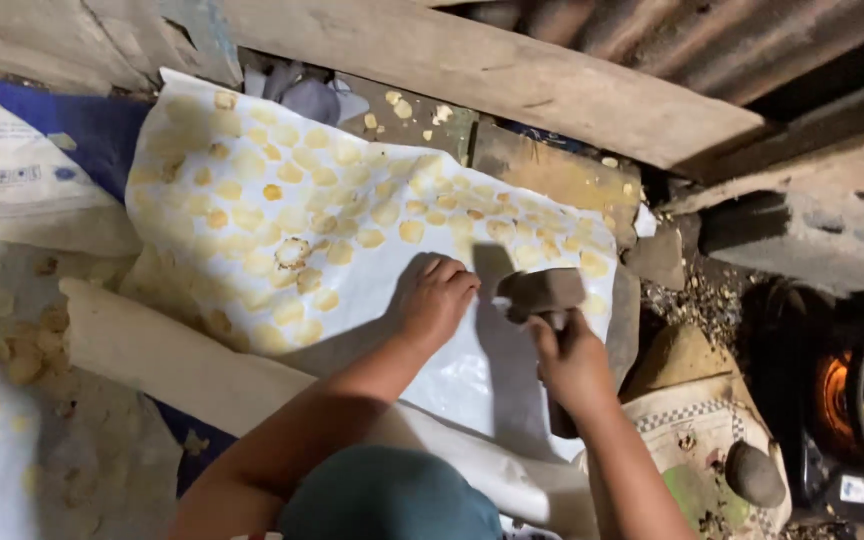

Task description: The person uses a hammer to pound cassava slices spread on a white cloth. They then use a stone pestle to grind dark seeds on a patterned cloth and stir roasted seeds in a pan over a small stove.

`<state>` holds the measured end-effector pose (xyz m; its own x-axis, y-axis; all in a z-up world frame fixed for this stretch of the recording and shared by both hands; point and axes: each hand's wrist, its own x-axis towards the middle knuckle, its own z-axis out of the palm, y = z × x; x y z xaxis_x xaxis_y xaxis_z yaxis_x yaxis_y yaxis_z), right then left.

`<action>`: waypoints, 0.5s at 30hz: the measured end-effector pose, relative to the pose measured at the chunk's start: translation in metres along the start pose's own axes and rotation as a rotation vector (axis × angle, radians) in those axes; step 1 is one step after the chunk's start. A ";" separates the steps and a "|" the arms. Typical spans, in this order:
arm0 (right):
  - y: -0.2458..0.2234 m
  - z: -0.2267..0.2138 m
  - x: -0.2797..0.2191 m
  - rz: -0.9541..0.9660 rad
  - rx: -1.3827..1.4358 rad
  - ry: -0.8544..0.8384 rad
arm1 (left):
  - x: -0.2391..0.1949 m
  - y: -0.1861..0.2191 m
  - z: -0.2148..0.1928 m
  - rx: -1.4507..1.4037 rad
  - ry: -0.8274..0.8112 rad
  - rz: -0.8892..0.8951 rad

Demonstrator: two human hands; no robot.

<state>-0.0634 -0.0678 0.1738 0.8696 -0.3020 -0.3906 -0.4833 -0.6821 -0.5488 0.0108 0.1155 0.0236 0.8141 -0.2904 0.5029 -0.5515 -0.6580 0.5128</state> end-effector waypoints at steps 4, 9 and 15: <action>-0.019 -0.019 -0.023 -0.242 0.123 0.331 | -0.004 0.012 0.008 0.034 -0.259 -0.120; -0.005 0.038 0.009 -0.156 0.121 0.158 | -0.003 0.022 0.008 0.026 -0.001 -0.402; -0.005 0.043 0.033 -0.197 -0.123 0.038 | -0.033 -0.004 -0.055 0.015 -0.187 -0.225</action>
<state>-0.0368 -0.0458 0.1315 0.9503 -0.1778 -0.2555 -0.2896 -0.8059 -0.5163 -0.0238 0.1660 0.0427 0.9357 -0.2580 0.2405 -0.3519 -0.7299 0.5860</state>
